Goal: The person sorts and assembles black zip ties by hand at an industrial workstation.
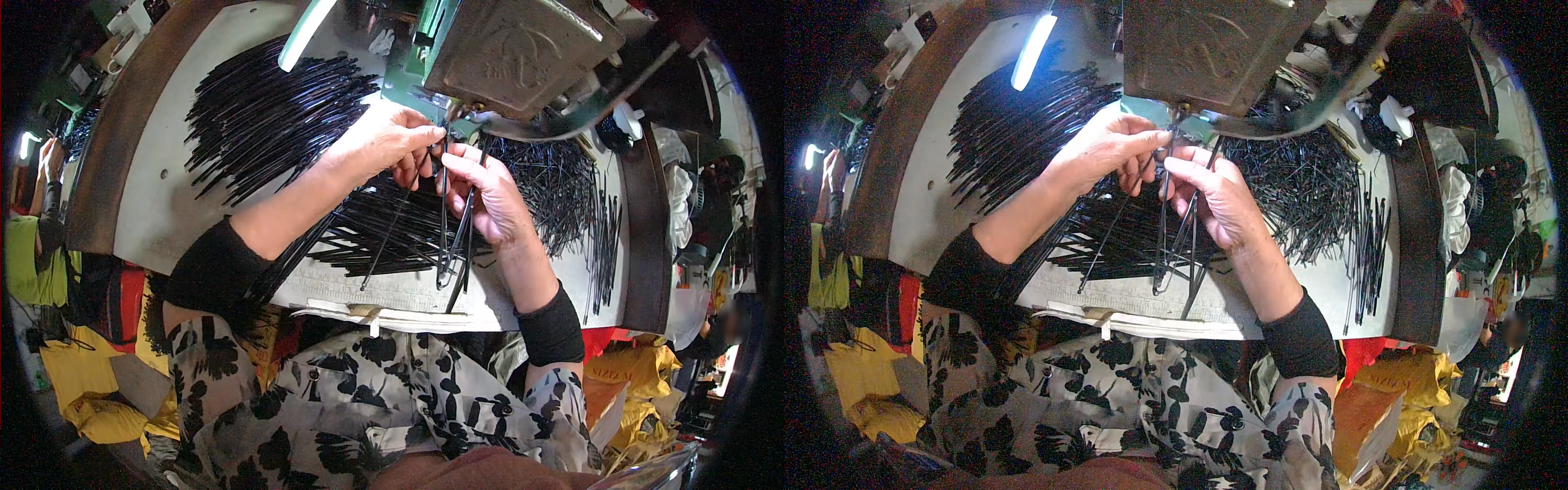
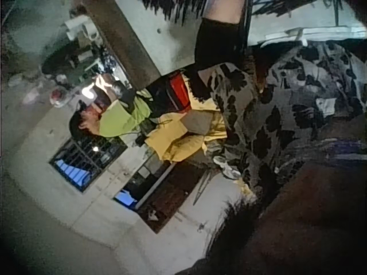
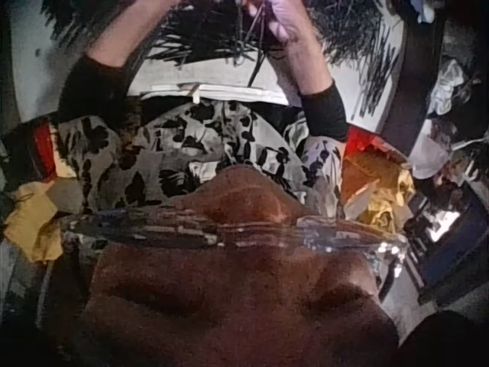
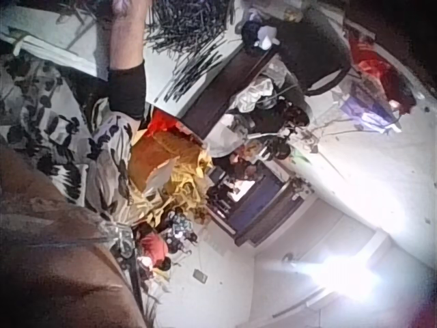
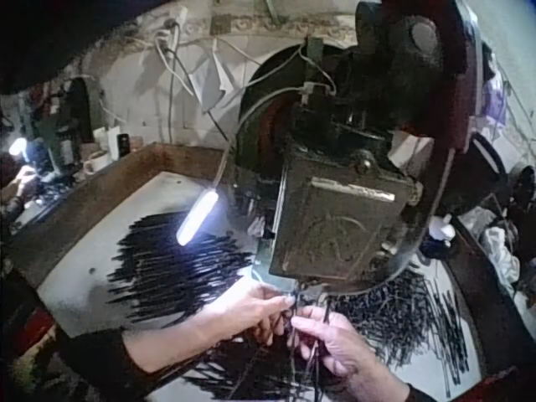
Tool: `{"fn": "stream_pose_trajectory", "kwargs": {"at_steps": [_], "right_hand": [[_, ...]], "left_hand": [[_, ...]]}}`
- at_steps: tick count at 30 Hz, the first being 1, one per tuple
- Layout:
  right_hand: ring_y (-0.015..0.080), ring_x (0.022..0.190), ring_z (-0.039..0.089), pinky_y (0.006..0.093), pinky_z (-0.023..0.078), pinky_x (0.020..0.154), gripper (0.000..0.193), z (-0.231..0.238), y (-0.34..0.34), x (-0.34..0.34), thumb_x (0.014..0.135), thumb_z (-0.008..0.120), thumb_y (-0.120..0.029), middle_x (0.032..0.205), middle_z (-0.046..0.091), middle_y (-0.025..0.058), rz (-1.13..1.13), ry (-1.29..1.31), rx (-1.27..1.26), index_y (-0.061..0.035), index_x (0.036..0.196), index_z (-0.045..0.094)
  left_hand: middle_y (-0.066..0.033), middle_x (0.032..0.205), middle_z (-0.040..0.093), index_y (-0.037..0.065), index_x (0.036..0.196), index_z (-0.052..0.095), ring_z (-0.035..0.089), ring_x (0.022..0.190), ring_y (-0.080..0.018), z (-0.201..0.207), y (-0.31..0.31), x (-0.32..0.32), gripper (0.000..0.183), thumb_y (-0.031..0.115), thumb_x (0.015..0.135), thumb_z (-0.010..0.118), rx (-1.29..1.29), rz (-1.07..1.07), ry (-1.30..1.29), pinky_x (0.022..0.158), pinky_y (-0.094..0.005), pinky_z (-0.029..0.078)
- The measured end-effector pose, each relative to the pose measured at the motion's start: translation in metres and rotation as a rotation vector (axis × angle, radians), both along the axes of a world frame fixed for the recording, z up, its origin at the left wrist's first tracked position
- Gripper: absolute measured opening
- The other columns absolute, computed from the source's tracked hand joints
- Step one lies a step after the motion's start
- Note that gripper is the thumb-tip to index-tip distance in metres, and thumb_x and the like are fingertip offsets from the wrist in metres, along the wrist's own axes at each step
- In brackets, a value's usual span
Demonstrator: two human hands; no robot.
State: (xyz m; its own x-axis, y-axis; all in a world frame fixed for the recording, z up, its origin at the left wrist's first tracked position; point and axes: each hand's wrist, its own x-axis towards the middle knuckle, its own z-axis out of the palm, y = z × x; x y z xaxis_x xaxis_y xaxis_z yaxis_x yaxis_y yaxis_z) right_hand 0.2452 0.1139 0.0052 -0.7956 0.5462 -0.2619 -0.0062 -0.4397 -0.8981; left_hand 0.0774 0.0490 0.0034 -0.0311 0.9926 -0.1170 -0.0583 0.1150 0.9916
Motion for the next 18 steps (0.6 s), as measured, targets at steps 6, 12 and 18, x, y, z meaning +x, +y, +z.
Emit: {"fn": "stream_pose_trajectory", "kwargs": {"at_steps": [6, 12, 18], "right_hand": [[0.0094, 0.052, 0.054, 0.0201, 0.043, 0.045, 0.018, -0.004, -0.003, 0.006, 0.086, 0.056, -0.021, 0.069, 0.058, 0.0038, 0.003, -0.035, -0.02, -0.0045, 0.092, 0.054], [0.0086, 0.043, 0.045, 0.0206, 0.036, 0.038, 0.018, 0.013, 0.0, 0.033, 0.09, 0.048, -0.019, 0.062, 0.05, 0.0011, -0.05, -0.066, -0.07, -0.0051, 0.101, 0.05], [0.001, 0.046, 0.033, 0.0167, 0.02, 0.039, 0.021, 0.022, 0.032, 0.104, 0.09, 0.048, -0.019, 0.057, 0.041, -0.0056, -0.255, -0.453, 0.409, -0.0038, 0.102, 0.057]], "left_hand": [[-0.0053, 0.055, 0.055, -0.004, 0.085, 0.061, 0.049, 0.039, -0.0073, 0.004, 0.001, 0.01, 0.035, 0.031, 0.086, 0.056, 0.028, 0.077, 0.255, 0.034, -0.0185, 0.038], [-0.0035, 0.055, 0.057, -0.001, 0.092, 0.065, 0.047, 0.039, -0.0068, 0.011, 0.0, 0.0, 0.042, 0.039, 0.087, 0.053, 0.042, 0.035, 0.602, 0.037, -0.0214, 0.038], [-0.0105, 0.069, 0.061, 0.004, 0.089, 0.065, 0.058, 0.057, -0.0231, -0.012, -0.013, 0.001, 0.027, 0.028, 0.082, 0.055, 0.221, 0.017, 0.99, 0.058, -0.0306, 0.047]]}}
